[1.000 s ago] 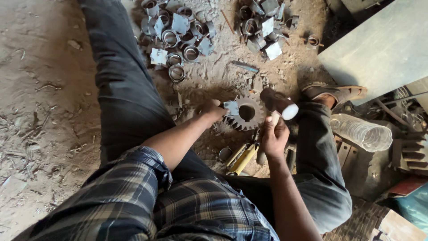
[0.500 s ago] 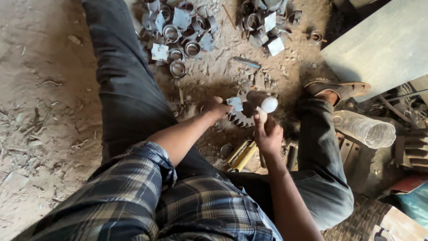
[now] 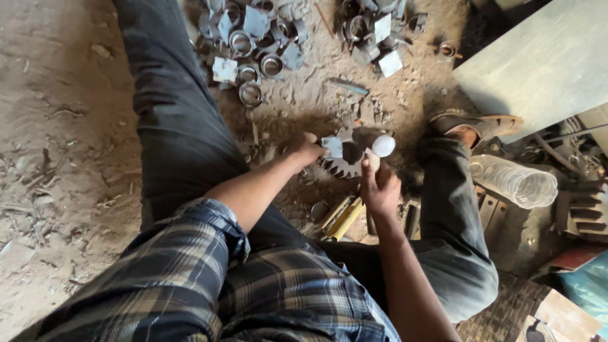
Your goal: The person sits on the ground and repeatedly hammers small metal pieces placed on a gear-like fixture. They pick up pieces from a pile, position them on the fixture, strike them with a hammer, and set them aside.
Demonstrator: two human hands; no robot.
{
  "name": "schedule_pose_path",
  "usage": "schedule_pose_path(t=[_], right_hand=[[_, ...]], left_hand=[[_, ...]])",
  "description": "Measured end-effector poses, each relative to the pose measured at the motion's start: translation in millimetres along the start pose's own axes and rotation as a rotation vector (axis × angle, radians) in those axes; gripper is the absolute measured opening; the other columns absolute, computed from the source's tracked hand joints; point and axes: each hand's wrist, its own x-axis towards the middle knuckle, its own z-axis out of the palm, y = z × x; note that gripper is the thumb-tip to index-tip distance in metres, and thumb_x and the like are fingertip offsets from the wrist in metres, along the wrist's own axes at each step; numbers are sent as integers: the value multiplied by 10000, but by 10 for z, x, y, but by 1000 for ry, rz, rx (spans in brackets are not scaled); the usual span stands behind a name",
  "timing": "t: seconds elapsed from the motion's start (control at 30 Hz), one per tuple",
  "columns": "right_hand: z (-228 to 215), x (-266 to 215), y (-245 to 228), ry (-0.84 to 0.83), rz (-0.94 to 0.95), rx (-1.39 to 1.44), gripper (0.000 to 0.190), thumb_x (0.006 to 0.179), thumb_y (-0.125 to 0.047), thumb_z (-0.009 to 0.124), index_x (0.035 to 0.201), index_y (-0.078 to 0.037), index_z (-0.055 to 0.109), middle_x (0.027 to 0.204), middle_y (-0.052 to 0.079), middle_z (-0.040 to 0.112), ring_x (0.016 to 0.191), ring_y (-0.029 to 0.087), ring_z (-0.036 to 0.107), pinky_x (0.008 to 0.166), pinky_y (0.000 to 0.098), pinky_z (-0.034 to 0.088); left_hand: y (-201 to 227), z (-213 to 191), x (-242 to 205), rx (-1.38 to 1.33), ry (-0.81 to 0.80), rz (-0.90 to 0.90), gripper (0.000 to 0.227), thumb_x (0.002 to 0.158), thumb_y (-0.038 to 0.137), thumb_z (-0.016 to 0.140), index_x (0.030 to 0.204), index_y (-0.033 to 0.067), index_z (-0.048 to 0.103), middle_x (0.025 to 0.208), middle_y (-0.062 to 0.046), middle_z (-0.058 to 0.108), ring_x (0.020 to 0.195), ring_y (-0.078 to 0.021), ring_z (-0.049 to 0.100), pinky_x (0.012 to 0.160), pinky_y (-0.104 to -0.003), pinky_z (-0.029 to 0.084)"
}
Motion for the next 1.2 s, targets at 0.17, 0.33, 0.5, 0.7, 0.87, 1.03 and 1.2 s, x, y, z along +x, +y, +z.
schedule_pose_path(t=[0.17,0.33,0.5,0.7,0.87,1.03,1.2], right_hand=[[113,-4,-67,-90,33,-189,482,989,-506,634,1020,-32,719,775,147,725,603,205,628,531,344,492],[34,78,-190,-176,252,-237,454,1047,-473,604,971,-44,729,790,169,734,662,229,680,593,391,542],[-136,-121,-194,-36,139,84,356,1038,-393,584,1209,-111,719,723,222,702,645,303,683,626,450,549],[123,36,-93,-130,126,-297,393,997,-427,663,1035,-42,733,781,158,719,670,282,697,622,452,571],[34,29,-138,-177,249,-1,498,1056,-471,550,996,-8,723,693,171,697,594,274,661,529,426,522],[-8,-32,-194,-76,125,-28,464,1020,-477,538,1061,-28,650,687,146,713,581,203,698,497,355,548],[152,63,-60,-103,46,-254,542,954,-550,647,956,-13,723,838,224,731,769,368,713,675,486,560]], left_hand=[[57,-6,-1,109,-127,-98,330,738,206,840,985,2,760,880,-140,750,800,-247,680,699,-409,535],[207,-107,-82,114,-111,-40,266,704,179,810,927,37,775,817,-116,757,757,-231,697,691,-399,544],[258,-135,-108,343,-220,-4,295,765,249,826,928,10,769,856,-173,757,782,-275,700,721,-436,523],[232,-87,-122,120,-183,44,248,733,211,776,934,65,773,871,-140,777,811,-266,744,733,-410,558],[313,-160,-128,261,-237,15,205,756,228,782,897,81,761,833,-128,743,789,-248,698,710,-408,533],[368,-215,-121,338,-311,-40,190,789,199,771,863,28,739,778,-145,709,753,-258,668,673,-441,506],[314,-159,-87,205,-310,-18,189,787,166,704,923,57,777,817,-128,768,751,-252,713,681,-412,536]])
